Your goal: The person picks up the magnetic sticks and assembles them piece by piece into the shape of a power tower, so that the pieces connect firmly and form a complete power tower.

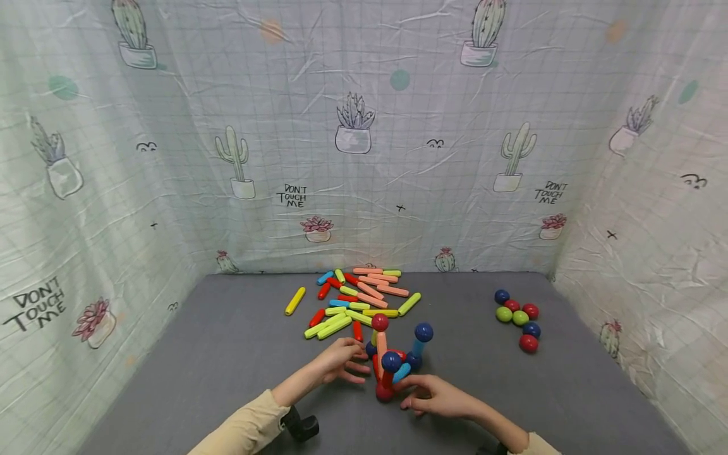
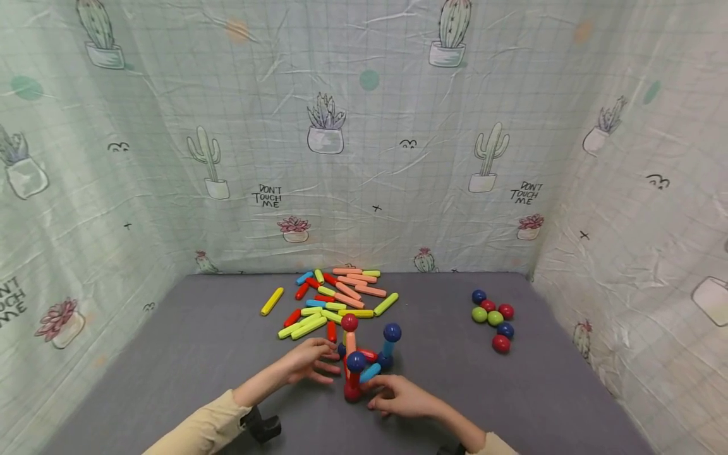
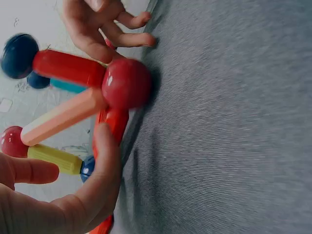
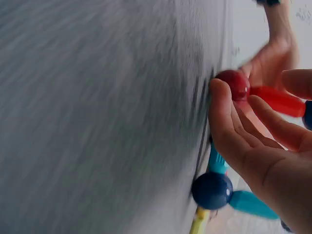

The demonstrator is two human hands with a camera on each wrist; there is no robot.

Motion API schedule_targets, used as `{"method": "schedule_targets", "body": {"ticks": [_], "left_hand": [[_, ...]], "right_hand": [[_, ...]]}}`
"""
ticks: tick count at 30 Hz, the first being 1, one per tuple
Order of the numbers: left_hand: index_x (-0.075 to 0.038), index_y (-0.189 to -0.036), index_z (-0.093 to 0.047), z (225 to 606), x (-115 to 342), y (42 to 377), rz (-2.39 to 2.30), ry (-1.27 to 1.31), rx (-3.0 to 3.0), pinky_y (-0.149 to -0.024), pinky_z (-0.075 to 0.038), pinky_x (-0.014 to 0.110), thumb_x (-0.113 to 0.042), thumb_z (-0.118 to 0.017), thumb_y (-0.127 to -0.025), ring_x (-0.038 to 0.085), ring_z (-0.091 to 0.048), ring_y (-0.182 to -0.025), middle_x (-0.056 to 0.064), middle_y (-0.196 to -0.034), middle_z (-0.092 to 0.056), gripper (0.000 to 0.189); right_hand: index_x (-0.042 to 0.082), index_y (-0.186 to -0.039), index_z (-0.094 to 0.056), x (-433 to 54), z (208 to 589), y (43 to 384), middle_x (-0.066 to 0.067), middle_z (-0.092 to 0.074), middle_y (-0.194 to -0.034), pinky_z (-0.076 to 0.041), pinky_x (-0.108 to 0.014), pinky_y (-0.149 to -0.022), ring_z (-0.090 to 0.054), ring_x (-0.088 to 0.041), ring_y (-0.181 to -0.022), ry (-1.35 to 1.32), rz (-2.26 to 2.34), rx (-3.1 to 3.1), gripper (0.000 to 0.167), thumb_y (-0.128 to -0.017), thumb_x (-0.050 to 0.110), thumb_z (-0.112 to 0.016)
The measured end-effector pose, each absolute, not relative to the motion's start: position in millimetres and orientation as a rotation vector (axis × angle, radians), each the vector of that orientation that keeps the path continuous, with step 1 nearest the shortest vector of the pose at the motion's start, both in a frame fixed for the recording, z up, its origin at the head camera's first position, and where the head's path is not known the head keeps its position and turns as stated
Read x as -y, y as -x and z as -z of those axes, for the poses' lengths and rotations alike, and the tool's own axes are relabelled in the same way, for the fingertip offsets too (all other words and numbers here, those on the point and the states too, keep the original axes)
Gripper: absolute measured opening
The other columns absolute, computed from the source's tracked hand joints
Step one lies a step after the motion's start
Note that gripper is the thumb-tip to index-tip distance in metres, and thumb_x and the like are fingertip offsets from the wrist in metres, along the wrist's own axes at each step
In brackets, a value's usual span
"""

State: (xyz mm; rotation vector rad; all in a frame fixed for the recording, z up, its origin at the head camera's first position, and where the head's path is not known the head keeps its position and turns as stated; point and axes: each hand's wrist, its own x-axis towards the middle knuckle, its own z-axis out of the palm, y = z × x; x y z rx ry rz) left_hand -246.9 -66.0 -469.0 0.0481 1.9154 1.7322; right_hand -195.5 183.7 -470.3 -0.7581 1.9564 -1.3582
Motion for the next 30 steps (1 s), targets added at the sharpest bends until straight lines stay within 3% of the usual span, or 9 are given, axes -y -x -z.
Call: {"method": "schedule_targets", "body": {"ticks": [6, 10, 16, 20, 22, 26, 30], "left_hand": [[0.006, -0.123, -0.043, 473.2, 59.6, 256.4, -1.727, -0.099, -1.934, -0.067, -0.053, 0.044, -0.014, -0.038, -0.095, 0.025, -0.062, -0.083, 0.024, -0.122, -0.047, 0.035], [0.004, -0.124, -0.043, 472.0, 64.5, 256.6, -1.726, -0.085, -1.955, -0.068, -0.053, 0.043, -0.014, -0.037, -0.095, 0.024, -0.062, -0.085, 0.023, -0.121, -0.049, 0.035], [0.006, -0.121, -0.044, 452.8, 77.1, 246.4, -1.733, -0.187, -2.02, -0.07, -0.053, 0.041, -0.015, -0.038, -0.095, 0.022, -0.063, -0.087, 0.026, -0.118, -0.052, 0.034], [0.001, -0.116, -0.051, 428.3, 75.2, 231.5, -1.66, -0.486, -2.282, -0.069, -0.052, 0.035, -0.018, -0.044, -0.093, 0.024, -0.061, -0.089, 0.021, -0.114, -0.056, 0.03], [-0.005, -0.117, -0.053, 420.9, 70.9, 226.2, -1.549, -0.725, -2.443, -0.071, -0.051, 0.034, -0.022, -0.05, -0.091, 0.025, -0.059, -0.091, 0.016, -0.114, -0.056, 0.031], [-0.017, -0.122, -0.051, 421.9, 62.6, 225.1, -1.209, -1.177, -2.624, -0.082, -0.044, 0.031, -0.035, -0.061, -0.083, 0.02, -0.05, -0.103, 0.001, -0.122, -0.054, 0.044], [-0.021, -0.119, -0.052, 424.2, 59.7, 226.8, -0.874, -1.364, -2.671, -0.087, -0.038, 0.027, -0.038, -0.061, -0.082, 0.011, -0.046, -0.102, -0.008, -0.117, -0.057, 0.043]], "right_hand": [[-0.008, -0.124, -0.044, -168.8, 469.9, 192.5, -0.03, -0.05, -0.119, -0.05, -0.021, -0.071, -0.058, -0.034, -0.099, 0.917, 1.318, -1.971, 0.039, -0.091, 0.012, -0.049], [-0.003, -0.124, -0.045, -168.1, 466.8, 192.3, -0.026, -0.048, -0.122, -0.048, -0.018, -0.073, -0.059, -0.026, -0.101, 1.0, 1.254, -2.02, 0.037, -0.091, 0.014, -0.049], [-0.002, -0.126, -0.045, -195.9, 421.5, 200.4, -0.029, -0.048, -0.122, -0.048, -0.022, -0.08, -0.057, -0.023, -0.105, 1.047, 1.337, -1.995, 0.035, -0.094, 0.012, -0.043], [-0.003, -0.124, -0.046, -218.5, 386.5, 222.7, -0.028, -0.051, -0.119, -0.049, -0.026, -0.078, -0.059, -0.013, -0.101, 1.082, 1.463, -2.155, 0.033, -0.095, 0.01, -0.04], [-0.002, -0.122, -0.049, -222.5, 381.6, 241.6, -0.025, -0.055, -0.115, -0.05, -0.028, -0.075, -0.06, -0.016, -0.097, 1.066, 1.449, -2.35, 0.032, -0.094, 0.012, -0.042], [0.003, -0.114, -0.056, -216.4, 397.9, 285.9, -0.016, -0.061, -0.109, -0.051, -0.032, -0.072, -0.06, -0.026, -0.092, 0.958, 1.144, -2.781, 0.027, -0.091, 0.013, -0.049], [0.003, -0.112, -0.058, -207.7, 426.2, 321.7, -0.014, -0.059, -0.111, -0.049, -0.038, -0.076, -0.057, -0.028, -0.097, 0.996, 0.626, -3.02, 0.027, -0.086, 0.007, -0.054]]}}
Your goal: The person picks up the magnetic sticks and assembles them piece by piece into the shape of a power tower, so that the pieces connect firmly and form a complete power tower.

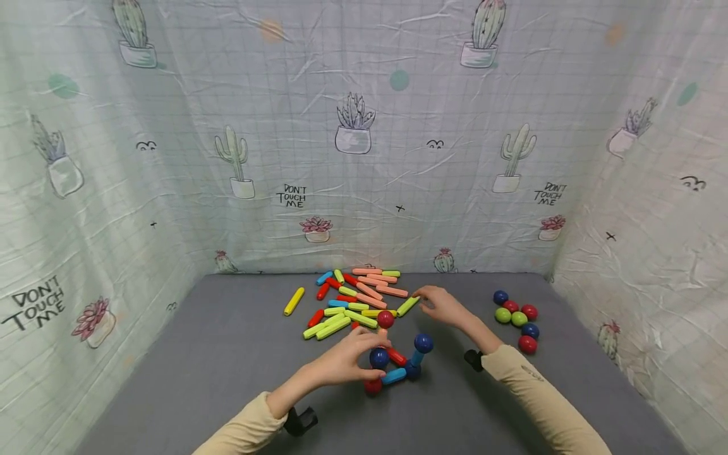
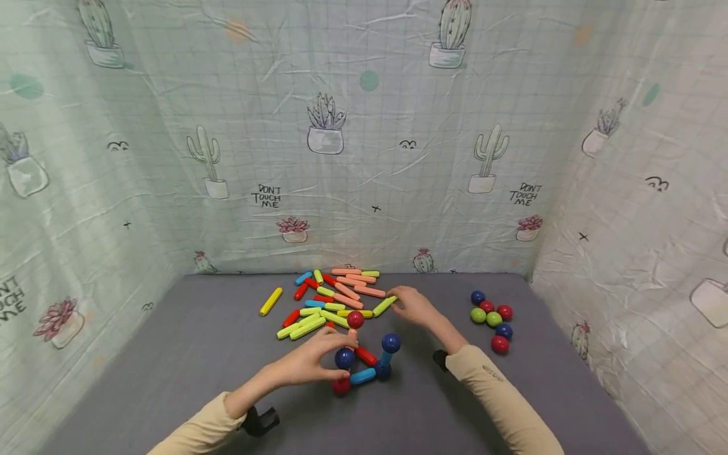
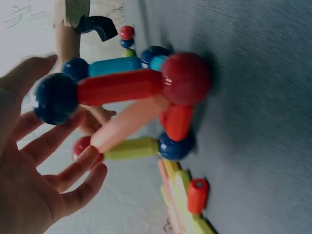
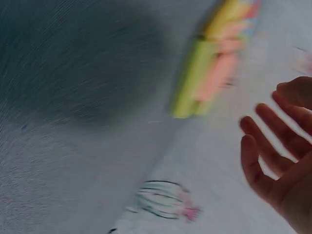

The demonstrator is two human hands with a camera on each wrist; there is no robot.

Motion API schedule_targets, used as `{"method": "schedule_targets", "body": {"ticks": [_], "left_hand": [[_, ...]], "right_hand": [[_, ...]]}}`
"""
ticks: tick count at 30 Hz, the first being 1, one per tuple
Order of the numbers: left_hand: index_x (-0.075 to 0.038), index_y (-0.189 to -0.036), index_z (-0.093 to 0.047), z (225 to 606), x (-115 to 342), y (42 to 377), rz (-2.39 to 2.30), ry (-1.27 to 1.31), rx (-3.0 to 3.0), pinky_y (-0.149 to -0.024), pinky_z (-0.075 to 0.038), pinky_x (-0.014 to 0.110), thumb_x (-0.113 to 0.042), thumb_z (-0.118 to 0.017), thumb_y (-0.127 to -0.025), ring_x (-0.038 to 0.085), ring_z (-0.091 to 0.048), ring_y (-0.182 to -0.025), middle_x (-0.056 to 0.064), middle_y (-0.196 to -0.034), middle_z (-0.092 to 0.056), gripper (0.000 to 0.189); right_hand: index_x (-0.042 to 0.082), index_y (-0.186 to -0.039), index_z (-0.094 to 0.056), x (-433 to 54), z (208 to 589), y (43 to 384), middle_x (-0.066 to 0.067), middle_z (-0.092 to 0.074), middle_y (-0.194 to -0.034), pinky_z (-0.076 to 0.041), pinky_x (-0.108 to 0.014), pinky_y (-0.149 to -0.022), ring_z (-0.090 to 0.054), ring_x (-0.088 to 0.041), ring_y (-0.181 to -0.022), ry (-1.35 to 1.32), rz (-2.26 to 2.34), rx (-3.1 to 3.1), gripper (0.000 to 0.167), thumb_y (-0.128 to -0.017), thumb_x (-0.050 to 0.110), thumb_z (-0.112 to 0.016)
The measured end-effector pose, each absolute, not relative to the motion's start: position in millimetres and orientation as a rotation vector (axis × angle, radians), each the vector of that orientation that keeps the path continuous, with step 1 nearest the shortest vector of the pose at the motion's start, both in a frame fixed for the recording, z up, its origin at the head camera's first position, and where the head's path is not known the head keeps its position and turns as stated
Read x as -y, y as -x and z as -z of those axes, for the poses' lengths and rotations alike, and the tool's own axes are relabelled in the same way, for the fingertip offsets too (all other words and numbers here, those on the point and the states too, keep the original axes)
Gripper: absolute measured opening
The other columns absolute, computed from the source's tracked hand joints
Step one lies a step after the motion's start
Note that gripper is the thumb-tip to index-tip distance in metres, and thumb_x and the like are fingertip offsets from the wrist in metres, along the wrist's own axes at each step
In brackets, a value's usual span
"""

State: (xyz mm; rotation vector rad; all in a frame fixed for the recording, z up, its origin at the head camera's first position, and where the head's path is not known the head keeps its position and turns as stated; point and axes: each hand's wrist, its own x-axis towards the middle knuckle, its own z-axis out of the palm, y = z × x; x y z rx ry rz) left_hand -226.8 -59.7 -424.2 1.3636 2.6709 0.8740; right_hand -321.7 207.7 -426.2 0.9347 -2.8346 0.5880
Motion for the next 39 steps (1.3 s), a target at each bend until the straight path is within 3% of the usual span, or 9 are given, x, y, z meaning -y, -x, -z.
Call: {"method": "schedule_targets", "body": {"ticks": [5, 9, 11, 15, 25, 28, 31, 35, 39], "left_hand": [[-0.022, -0.112, -0.054, 428.8, 69.3, 227.2, -0.741, -1.315, -2.71, -0.078, -0.041, 0.021, -0.04, -0.058, -0.083, 0.009, -0.047, -0.093, -0.013, -0.1, -0.059, 0.034], [-0.02, -0.116, -0.054, 428.4, 77.6, 226.6, -0.79, -1.281, -2.71, -0.079, -0.044, 0.023, -0.042, -0.059, -0.082, 0.009, -0.048, -0.092, -0.01, -0.104, -0.059, 0.041], [-0.017, -0.119, -0.054, 427.1, 78.0, 226.7, -0.834, -1.299, -2.67, -0.079, -0.045, 0.025, -0.041, -0.058, -0.082, 0.008, -0.049, -0.092, -0.008, -0.109, -0.059, 0.045], [-0.014, -0.125, -0.052, 427.0, 74.9, 226.7, -0.889, -1.359, -2.59, -0.083, -0.045, 0.029, -0.041, -0.055, -0.084, 0.006, -0.05, -0.095, -0.005, -0.117, -0.059, 0.049], [-0.016, -0.122, -0.054, 427.8, 67.0, 227.5, -0.868, -1.412, -2.594, -0.082, -0.042, 0.021, -0.042, -0.052, -0.086, 0.002, -0.05, -0.09, -0.011, -0.111, -0.061, 0.045], [-0.017, -0.122, -0.053, 427.9, 67.2, 227.2, -0.867, -1.402, -2.591, -0.079, -0.042, 0.021, -0.043, -0.052, -0.086, 0.003, -0.049, -0.087, -0.012, -0.108, -0.06, 0.045], [-0.018, -0.122, -0.053, 427.9, 67.2, 227.2, -0.857, -1.395, -2.59, -0.079, -0.043, 0.024, -0.045, -0.05, -0.086, 0.002, -0.048, -0.087, -0.013, -0.107, -0.06, 0.045], [-0.018, -0.124, -0.051, 427.5, 66.5, 227.0, -0.835, -1.383, -2.582, -0.082, -0.044, 0.026, -0.047, -0.047, -0.087, 0.002, -0.048, -0.091, -0.012, -0.112, -0.059, 0.047], [-0.017, -0.125, -0.051, 425.9, 66.0, 226.1, -0.827, -1.359, -2.579, -0.084, -0.043, 0.023, -0.046, -0.046, -0.087, 0.004, -0.049, -0.095, -0.011, -0.116, -0.058, 0.047]], "right_hand": [[0.005, -0.118, -0.056, -200.1, 451.2, 344.3, -0.013, -0.056, -0.12, -0.048, -0.042, -0.071, -0.053, -0.031, -0.103, -0.999, -0.139, 2.816, 0.035, -0.083, 0.005, -0.057], [0.009, -0.123, -0.053, -195.3, 464.5, 353.3, -0.011, -0.055, -0.122, -0.048, -0.047, -0.074, -0.052, -0.03, -0.102, -1.013, 0.014, 2.806, 0.039, -0.085, 0.008, -0.057], [0.011, -0.122, -0.054, -195.2, 470.1, 356.4, -0.01, -0.057, -0.118, -0.048, -0.047, -0.076, -0.051, -0.029, -0.1, -1.014, 0.076, 2.789, 0.038, -0.085, 0.009, -0.058], [0.011, -0.108, -0.061, -195.3, 479.8, 360.6, -0.008, -0.059, -0.1, -0.048, -0.04, -0.068, -0.05, -0.025, -0.089, -1.002, 0.155, 2.719, 0.025, -0.083, 0.011, -0.061], [0.01, -0.093, -0.061, -192.8, 446.3, 345.9, -0.004, -0.056, -0.085, -0.044, -0.032, -0.062, -0.051, -0.016, -0.073, -0.9, -0.308, 3.028, 0.016, -0.077, 0.008, -0.064], [0.012, -0.093, -0.061, -190.0, 437.5, 338.2, -0.006, -0.056, -0.088, -0.045, -0.034, -0.062, -0.051, -0.017, -0.071, -0.893, -0.277, 3.093, 0.02, -0.076, 0.002, -0.062], [0.018, -0.104, -0.061, -188.5, 437.8, 332.3, -0.008, -0.055, -0.1, -0.047, -0.045, -0.073, -0.055, -0.021, -0.073, -0.888, -0.059, 3.112, 0.033, -0.077, -0.001, -0.062], [0.028, -0.115, -0.059, -189.5, 444.4, 329.2, -0.009, -0.053, -0.11, -0.039, -0.059, -0.086, -0.057, -0.03, -0.087, -0.872, 0.199, 3.058, 0.048, -0.076, 0.002, -0.066], [0.031, -0.114, -0.059, -194.0, 445.0, 331.2, -0.01, -0.053, -0.111, -0.036, -0.06, -0.087, -0.05, -0.036, -0.099, -0.839, 0.253, 3.016, 0.048, -0.074, 0.006, -0.068]]}}
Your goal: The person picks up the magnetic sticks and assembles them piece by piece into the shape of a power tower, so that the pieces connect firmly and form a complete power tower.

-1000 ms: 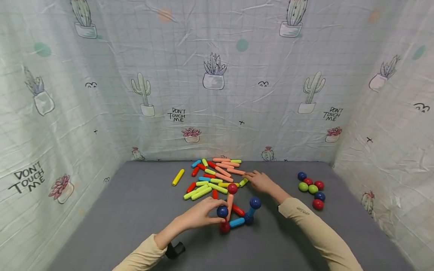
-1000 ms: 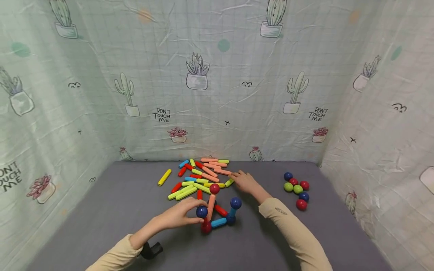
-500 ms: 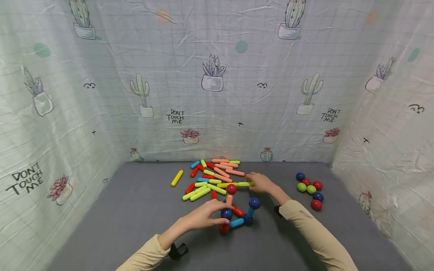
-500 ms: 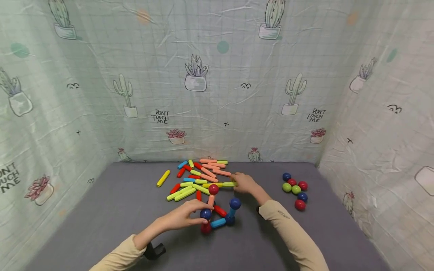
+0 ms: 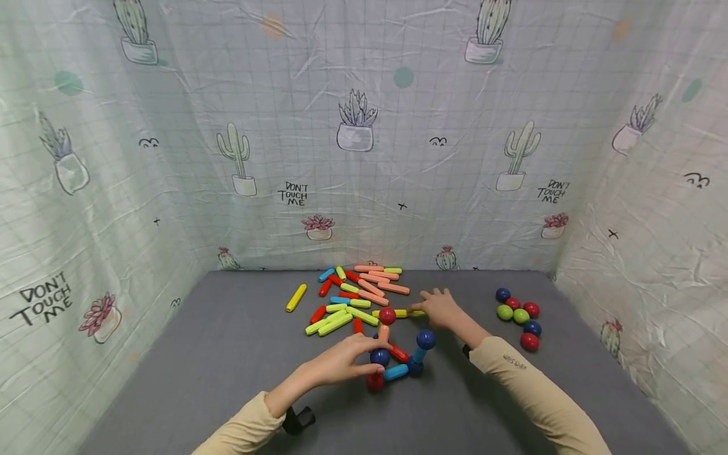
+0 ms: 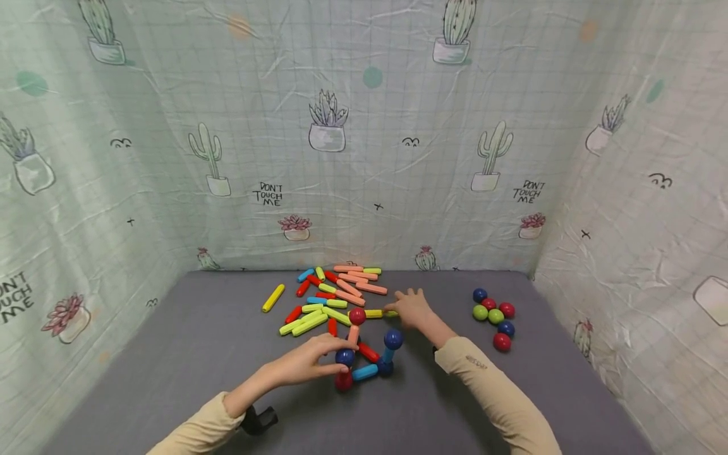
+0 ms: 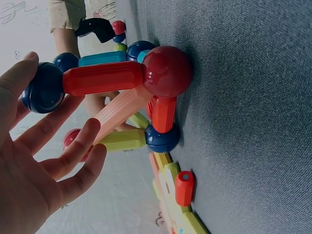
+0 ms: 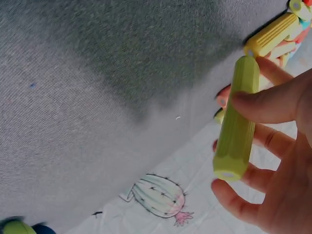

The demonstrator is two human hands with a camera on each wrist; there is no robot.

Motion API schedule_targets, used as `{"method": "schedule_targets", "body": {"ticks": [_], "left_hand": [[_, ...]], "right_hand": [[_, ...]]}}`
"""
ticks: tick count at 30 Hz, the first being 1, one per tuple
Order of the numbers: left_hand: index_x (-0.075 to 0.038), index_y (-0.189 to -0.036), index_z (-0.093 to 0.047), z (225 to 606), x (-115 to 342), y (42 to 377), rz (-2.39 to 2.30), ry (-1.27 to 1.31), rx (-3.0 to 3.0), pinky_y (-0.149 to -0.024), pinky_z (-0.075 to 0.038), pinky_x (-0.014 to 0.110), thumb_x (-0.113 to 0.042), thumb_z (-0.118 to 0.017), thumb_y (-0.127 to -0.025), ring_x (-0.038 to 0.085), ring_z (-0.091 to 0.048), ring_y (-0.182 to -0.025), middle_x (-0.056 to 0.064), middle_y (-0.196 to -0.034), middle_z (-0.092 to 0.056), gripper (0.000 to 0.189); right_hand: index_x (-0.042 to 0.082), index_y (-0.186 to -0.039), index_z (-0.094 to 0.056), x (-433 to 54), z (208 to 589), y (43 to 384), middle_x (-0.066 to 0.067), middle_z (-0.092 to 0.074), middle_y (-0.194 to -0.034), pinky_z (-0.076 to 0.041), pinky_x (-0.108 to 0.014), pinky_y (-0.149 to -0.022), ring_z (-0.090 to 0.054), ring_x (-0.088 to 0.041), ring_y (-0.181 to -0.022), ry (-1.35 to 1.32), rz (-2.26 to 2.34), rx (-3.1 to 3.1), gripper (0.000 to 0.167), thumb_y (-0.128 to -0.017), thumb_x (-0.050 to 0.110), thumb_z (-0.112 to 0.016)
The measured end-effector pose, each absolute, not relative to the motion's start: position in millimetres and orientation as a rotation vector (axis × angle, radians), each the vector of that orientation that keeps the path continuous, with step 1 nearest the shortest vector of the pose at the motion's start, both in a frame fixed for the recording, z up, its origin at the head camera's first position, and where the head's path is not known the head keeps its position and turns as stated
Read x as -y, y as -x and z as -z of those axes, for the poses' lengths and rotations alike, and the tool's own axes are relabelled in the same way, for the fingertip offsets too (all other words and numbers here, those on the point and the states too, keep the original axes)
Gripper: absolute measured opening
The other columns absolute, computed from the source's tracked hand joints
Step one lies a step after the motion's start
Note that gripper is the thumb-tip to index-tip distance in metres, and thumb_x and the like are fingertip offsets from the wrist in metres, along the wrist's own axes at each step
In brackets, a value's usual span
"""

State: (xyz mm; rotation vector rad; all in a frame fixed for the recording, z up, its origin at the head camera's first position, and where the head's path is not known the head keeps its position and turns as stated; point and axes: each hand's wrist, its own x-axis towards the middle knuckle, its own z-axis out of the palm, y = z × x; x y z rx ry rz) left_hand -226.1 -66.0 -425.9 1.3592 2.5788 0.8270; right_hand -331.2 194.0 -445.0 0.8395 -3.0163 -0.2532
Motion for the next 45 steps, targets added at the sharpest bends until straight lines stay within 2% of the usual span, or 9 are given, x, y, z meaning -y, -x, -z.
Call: {"method": "schedule_targets", "body": {"ticks": [5, 10, 12, 16, 20, 25, 33, 39, 45], "left_hand": [[-0.017, -0.125, -0.05, 426.2, 66.6, 226.9, -0.823, -1.337, -2.573, -0.084, -0.044, 0.025, -0.045, -0.046, -0.088, 0.005, -0.048, -0.094, -0.01, -0.116, -0.057, 0.047], [-0.017, -0.126, -0.049, 427.3, 66.3, 227.9, -0.831, -1.323, -2.558, -0.083, -0.045, 0.029, -0.045, -0.046, -0.088, 0.005, -0.047, -0.093, -0.01, -0.116, -0.057, 0.047], [-0.017, -0.126, -0.049, 427.5, 66.0, 228.3, -0.83, -1.327, -2.557, -0.082, -0.045, 0.028, -0.045, -0.045, -0.089, 0.005, -0.047, -0.093, -0.01, -0.116, -0.057, 0.047], [-0.017, -0.126, -0.049, 427.9, 65.8, 228.4, -0.825, -1.33, -2.559, -0.082, -0.044, 0.025, -0.045, -0.045, -0.088, 0.004, -0.048, -0.092, -0.01, -0.115, -0.057, 0.047], [-0.017, -0.126, -0.049, 427.3, 65.1, 227.1, -0.833, -1.312, -2.552, -0.081, -0.045, 0.027, -0.045, -0.046, -0.088, 0.007, -0.049, -0.093, -0.009, -0.113, -0.058, 0.047], [-0.018, -0.127, -0.049, 425.7, 64.2, 226.0, -0.843, -1.267, -2.559, -0.079, -0.045, 0.025, -0.045, -0.047, -0.088, 0.012, -0.051, -0.094, -0.007, -0.105, -0.059, 0.047], [-0.017, -0.127, -0.049, 426.0, 64.2, 227.9, -0.945, -1.251, -2.534, -0.078, -0.047, 0.028, -0.044, -0.044, -0.089, 0.012, -0.054, -0.094, -0.002, -0.109, -0.06, 0.047], [-0.021, -0.123, -0.054, 423.2, 57.1, 245.6, -1.059, -1.195, -2.775, -0.077, -0.046, 0.026, -0.038, -0.042, -0.092, 0.012, -0.053, -0.097, 0.001, -0.113, -0.058, 0.037], [-0.025, -0.122, -0.055, 428.0, 47.9, 264.1, -0.832, -1.235, -2.924, -0.093, -0.04, 0.044, -0.037, -0.042, -0.092, 0.026, -0.045, -0.117, 0.006, -0.133, -0.045, 0.035]], "right_hand": [[0.028, -0.114, -0.057, -202.3, 432.3, 336.9, -0.008, -0.055, -0.112, -0.039, -0.053, -0.082, -0.05, -0.03, -0.098, -0.787, -0.032, 3.075, 0.042, -0.079, 0.004, -0.059], [0.02, -0.136, -0.034, -207.8, 415.0, 340.1, -0.018, -0.051, -0.112, -0.042, -0.034, -0.059, -0.055, -0.021, -0.075, -0.919, -0.935, 3.093, 0.051, -0.089, 0.003, -0.045], [0.02, -0.14, -0.025, -209.3, 411.2, 339.9, -0.021, -0.048, -0.109, -0.047, -0.034, -0.06, -0.057, -0.019, -0.073, -0.949, -1.307, 3.066, 0.054, -0.091, 0.006, -0.045], [0.016, -0.139, -0.021, -209.7, 408.6, 334.0, -0.02, -0.051, -0.106, -0.049, -0.052, -0.076, -0.06, -0.02, -0.083, -0.992, -1.757, 3.01, 0.056, -0.091, 0.013, -0.05], [0.014, -0.133, -0.025, -203.8, 414.5, 326.2, -0.017, -0.057, -0.104, -0.05, -0.046, -0.076, -0.06, -0.02, -0.086, -1.138, -1.801, 3.008, 0.051, -0.09, 0.017, -0.052], [0.013, -0.129, -0.028, -193.8, 426.9, 320.1, -0.02, -0.051, -0.118, -0.047, -0.031, -0.069, -0.058, -0.021, -0.075, -1.328, -1.743, 2.973, 0.047, -0.089, 0.009, -0.051], [0.002, -0.118, -0.046, -186.4, 434.2, 311.7, -0.014, -0.062, -0.101, -0.047, -0.041, -0.086, -0.06, -0.019, -0.094, -1.153, -1.474, 3.164, 0.039, -0.086, 0.019, -0.059], [0.005, -0.117, -0.048, -186.9, 435.4, 313.7, -0.015, -0.062, -0.103, -0.047, -0.04, -0.085, -0.061, -0.02, -0.094, -1.186, -1.521, 3.141, 0.035, -0.086, 0.017, -0.058], [0.002, -0.116, -0.048, -189.4, 434.0, 316.3, -0.018, -0.063, -0.1, -0.05, -0.036, -0.078, -0.063, -0.024, -0.089, -1.306, -1.609, 3.084, 0.032, -0.087, 0.01, -0.056]]}}
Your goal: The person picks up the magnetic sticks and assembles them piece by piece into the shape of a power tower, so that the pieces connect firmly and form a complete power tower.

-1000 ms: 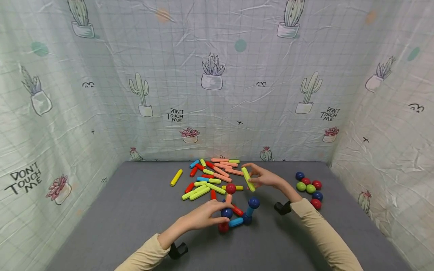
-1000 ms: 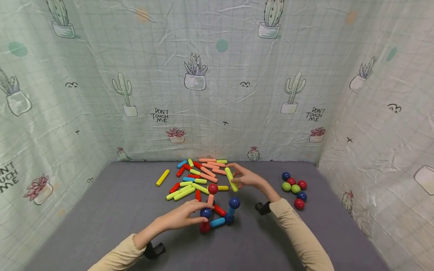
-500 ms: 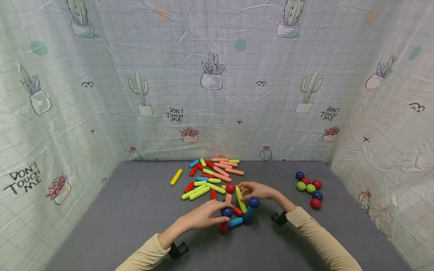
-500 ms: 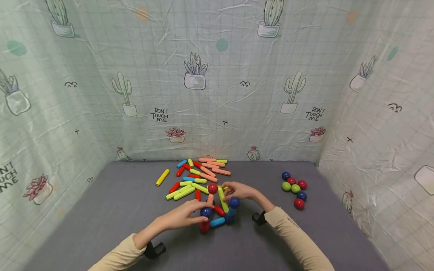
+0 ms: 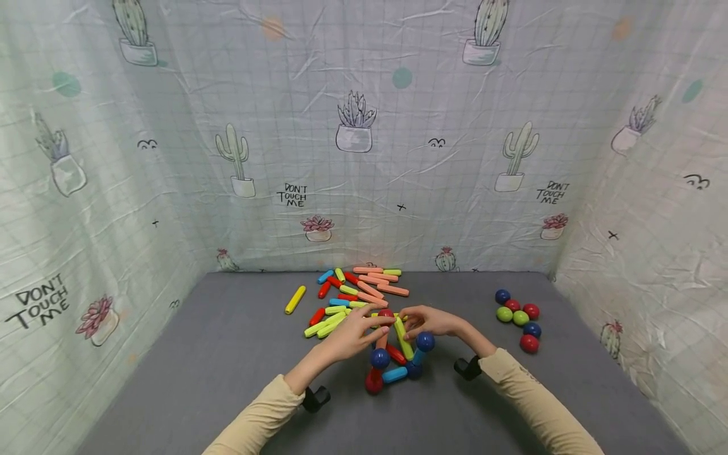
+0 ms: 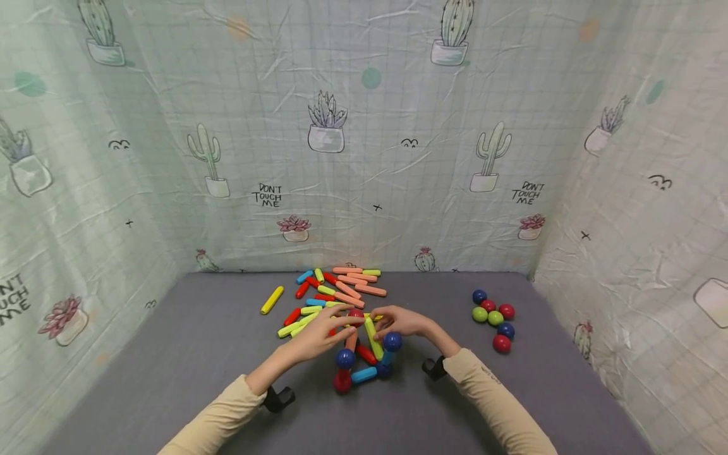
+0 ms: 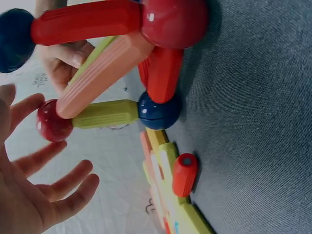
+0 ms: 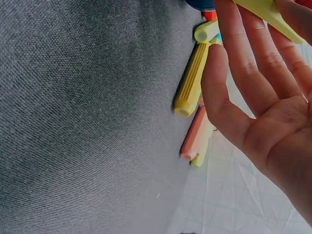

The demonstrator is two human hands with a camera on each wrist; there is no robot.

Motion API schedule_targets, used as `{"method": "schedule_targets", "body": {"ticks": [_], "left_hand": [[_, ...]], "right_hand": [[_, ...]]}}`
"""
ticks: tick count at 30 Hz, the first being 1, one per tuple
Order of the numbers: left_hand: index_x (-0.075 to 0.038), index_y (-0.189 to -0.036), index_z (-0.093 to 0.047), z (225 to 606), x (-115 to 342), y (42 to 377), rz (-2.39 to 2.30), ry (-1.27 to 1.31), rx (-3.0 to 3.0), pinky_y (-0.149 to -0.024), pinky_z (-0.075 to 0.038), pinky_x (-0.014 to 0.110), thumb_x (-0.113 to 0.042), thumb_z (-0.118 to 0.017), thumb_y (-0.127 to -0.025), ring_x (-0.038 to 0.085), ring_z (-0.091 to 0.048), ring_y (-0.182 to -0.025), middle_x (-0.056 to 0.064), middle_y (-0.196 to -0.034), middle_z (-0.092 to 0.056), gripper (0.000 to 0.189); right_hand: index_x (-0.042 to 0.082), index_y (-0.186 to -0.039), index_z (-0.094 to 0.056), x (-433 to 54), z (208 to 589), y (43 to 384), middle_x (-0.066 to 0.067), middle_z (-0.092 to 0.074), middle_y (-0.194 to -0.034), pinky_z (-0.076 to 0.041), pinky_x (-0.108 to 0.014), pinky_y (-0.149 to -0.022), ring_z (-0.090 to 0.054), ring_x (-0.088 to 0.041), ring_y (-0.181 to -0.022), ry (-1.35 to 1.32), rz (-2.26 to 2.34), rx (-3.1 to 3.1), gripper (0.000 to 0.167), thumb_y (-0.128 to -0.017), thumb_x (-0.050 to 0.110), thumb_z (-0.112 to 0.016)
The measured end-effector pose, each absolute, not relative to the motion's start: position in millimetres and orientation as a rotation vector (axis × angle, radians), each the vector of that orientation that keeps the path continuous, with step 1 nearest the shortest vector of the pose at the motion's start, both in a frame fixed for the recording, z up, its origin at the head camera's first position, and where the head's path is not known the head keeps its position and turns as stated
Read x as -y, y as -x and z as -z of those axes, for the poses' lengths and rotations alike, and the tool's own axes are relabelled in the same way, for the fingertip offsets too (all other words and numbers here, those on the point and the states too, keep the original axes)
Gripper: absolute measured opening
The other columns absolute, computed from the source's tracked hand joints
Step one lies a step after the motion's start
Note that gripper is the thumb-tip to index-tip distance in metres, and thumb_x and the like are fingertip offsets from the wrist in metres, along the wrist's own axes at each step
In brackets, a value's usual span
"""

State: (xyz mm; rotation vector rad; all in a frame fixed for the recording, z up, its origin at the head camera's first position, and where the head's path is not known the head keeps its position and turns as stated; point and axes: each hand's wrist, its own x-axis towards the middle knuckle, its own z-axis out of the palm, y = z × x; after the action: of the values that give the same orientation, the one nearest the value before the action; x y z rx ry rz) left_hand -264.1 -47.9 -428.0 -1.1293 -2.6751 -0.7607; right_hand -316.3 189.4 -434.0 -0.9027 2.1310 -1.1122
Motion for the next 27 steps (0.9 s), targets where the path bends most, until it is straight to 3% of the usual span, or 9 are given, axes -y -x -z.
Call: {"method": "schedule_targets", "body": {"ticks": [8, 16, 21, 27], "left_hand": [[-0.028, -0.123, -0.054, 432.4, 50.6, 267.2, 0.794, 1.097, 2.713, -0.097, -0.038, 0.045, -0.037, -0.044, -0.092, 0.024, -0.042, -0.123, 0.005, -0.135, -0.045, 0.034], [-0.026, -0.126, -0.052, 432.8, 53.2, 267.8, 0.877, 1.127, 2.701, -0.096, -0.038, 0.046, -0.036, -0.044, -0.092, 0.026, -0.041, -0.124, 0.008, -0.136, -0.043, 0.036], [-0.022, -0.126, -0.052, 433.2, 55.5, 268.0, 0.925, 1.136, 2.674, -0.096, -0.038, 0.048, -0.034, -0.044, -0.093, 0.028, -0.042, -0.122, 0.011, -0.134, -0.044, 0.036], [-0.024, -0.129, -0.049, 434.2, 57.4, 267.6, 0.927, 1.131, 2.699, -0.095, -0.04, 0.045, -0.038, -0.041, -0.093, 0.026, -0.039, -0.126, 0.009, -0.137, -0.042, 0.039]], "right_hand": [[0.003, -0.122, -0.047, -188.0, 434.7, 318.7, -0.02, -0.062, -0.102, -0.05, -0.036, -0.079, -0.063, -0.014, -0.086, 0.923, 1.101, -2.079, 0.039, -0.086, 0.012, -0.058], [0.005, -0.12, -0.053, -182.0, 431.9, 321.1, -0.01, -0.063, -0.103, -0.05, -0.03, -0.079, -0.062, -0.013, -0.087, 0.968, 1.019, -2.059, 0.037, -0.085, 0.016, -0.059], [0.004, -0.116, -0.055, -178.0, 432.6, 323.2, -0.007, -0.062, -0.098, -0.051, -0.034, -0.078, -0.061, -0.012, -0.083, 0.986, 0.992, -2.041, 0.032, -0.087, 0.015, -0.056], [0.004, -0.113, -0.057, -177.4, 436.3, 326.4, -0.009, -0.062, -0.093, -0.051, -0.042, -0.076, -0.062, -0.018, -0.08, 0.997, 1.009, -2.013, 0.028, -0.087, 0.017, -0.056]]}}
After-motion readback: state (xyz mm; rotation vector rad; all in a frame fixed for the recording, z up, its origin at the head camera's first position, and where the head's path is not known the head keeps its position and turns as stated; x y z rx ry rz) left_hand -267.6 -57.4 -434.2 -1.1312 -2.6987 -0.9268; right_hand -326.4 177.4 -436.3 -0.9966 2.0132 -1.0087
